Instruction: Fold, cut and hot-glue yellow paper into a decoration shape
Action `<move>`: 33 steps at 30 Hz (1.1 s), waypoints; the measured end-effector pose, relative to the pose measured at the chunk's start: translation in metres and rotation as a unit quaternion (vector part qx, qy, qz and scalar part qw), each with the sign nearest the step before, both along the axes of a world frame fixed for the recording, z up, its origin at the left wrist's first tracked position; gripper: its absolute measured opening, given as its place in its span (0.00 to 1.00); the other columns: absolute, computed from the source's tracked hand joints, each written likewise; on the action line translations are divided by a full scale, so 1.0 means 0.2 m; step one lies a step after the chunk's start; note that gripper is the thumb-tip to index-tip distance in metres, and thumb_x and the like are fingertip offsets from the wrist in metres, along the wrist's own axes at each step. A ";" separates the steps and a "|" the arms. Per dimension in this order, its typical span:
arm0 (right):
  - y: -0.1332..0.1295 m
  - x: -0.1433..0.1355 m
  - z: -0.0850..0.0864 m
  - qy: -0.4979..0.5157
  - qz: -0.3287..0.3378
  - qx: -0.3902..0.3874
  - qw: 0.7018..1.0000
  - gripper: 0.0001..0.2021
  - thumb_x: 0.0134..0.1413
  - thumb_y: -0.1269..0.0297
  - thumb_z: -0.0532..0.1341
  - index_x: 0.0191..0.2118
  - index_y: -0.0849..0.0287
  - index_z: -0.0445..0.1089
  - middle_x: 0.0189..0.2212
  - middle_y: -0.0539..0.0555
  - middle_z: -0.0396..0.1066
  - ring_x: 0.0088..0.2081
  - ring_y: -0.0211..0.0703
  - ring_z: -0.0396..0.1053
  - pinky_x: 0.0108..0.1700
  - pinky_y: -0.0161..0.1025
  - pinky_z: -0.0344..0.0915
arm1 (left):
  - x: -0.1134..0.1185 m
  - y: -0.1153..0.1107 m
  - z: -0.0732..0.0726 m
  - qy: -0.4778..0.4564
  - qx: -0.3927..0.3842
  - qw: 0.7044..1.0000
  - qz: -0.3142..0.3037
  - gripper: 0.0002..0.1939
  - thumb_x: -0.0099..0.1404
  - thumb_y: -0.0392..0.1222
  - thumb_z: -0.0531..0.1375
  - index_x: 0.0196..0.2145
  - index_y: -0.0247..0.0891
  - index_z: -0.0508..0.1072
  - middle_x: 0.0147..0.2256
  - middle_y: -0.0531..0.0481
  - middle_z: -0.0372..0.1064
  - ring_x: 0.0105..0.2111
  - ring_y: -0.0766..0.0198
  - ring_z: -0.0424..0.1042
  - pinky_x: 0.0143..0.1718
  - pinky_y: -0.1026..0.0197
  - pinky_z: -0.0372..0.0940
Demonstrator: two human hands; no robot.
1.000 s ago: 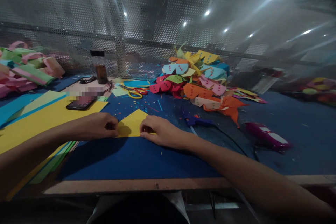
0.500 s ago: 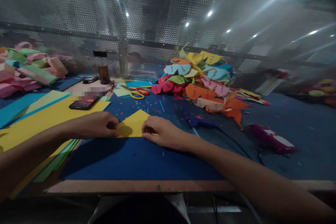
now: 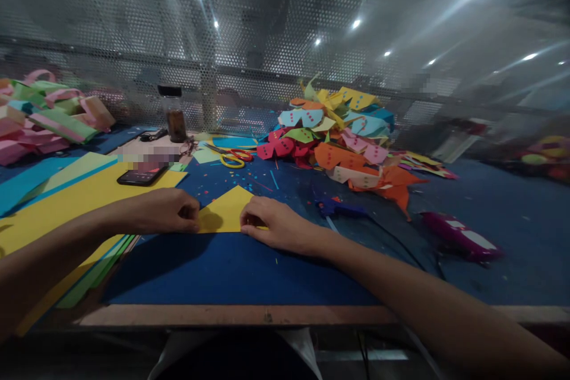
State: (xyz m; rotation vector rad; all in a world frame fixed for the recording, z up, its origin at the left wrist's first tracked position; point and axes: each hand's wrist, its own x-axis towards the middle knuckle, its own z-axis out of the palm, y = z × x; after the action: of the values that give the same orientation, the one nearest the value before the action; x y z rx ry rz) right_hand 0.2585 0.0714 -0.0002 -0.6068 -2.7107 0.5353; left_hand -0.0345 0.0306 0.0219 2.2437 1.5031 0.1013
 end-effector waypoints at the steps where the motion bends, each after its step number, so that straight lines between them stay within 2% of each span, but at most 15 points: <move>1: 0.00 0.00 0.00 -0.001 0.000 0.000 1.000 0.00 0.66 0.70 0.64 0.41 0.60 0.73 0.40 0.54 0.75 0.42 0.44 0.70 0.45 0.40 0.63 | 0.00 0.00 0.00 0.002 -0.018 1.000 0.003 0.15 0.63 0.54 0.62 0.30 0.40 0.78 0.27 0.51 0.73 0.27 0.61 0.67 0.27 0.60 0.54; 4: -0.01 0.00 0.01 0.002 -0.001 0.000 1.000 0.01 0.65 0.71 0.64 0.40 0.60 0.73 0.39 0.54 0.75 0.41 0.43 0.70 0.45 0.40 0.63 | -0.01 0.01 0.01 0.012 -0.052 0.999 0.006 0.14 0.64 0.53 0.61 0.32 0.40 0.79 0.29 0.50 0.74 0.29 0.60 0.68 0.28 0.59 0.56; 12: 0.00 0.00 0.00 0.008 -0.003 -0.004 1.000 0.01 0.65 0.71 0.64 0.40 0.59 0.73 0.39 0.54 0.75 0.41 0.43 0.70 0.45 0.40 0.64 | -0.02 0.00 0.04 0.028 -0.039 0.999 -0.010 0.11 0.63 0.47 0.60 0.28 0.38 0.76 0.26 0.51 0.71 0.27 0.62 0.65 0.27 0.60 0.54; 25: 0.00 0.00 0.01 0.008 0.000 -0.007 1.000 0.01 0.65 0.71 0.64 0.40 0.60 0.73 0.38 0.54 0.75 0.40 0.43 0.70 0.43 0.39 0.63 | -0.06 0.01 0.08 0.051 -0.060 0.997 -0.005 0.13 0.61 0.51 0.63 0.27 0.40 0.74 0.26 0.52 0.71 0.27 0.61 0.67 0.26 0.61 0.55; 33: 0.00 0.00 0.01 -0.004 -0.003 -0.007 1.000 0.01 0.66 0.71 0.64 0.41 0.60 0.73 0.39 0.55 0.75 0.41 0.43 0.70 0.44 0.39 0.64 | -0.09 0.03 0.10 0.046 -0.087 0.995 0.007 0.10 0.56 0.48 0.66 0.26 0.39 0.75 0.24 0.52 0.71 0.27 0.62 0.66 0.26 0.63 0.55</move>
State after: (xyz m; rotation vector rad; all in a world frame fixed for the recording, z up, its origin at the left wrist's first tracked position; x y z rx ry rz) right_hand 0.2581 0.0709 0.0021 -0.6215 -2.7150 0.5505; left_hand -0.0524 0.0360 0.0421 2.1240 1.5138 -0.1274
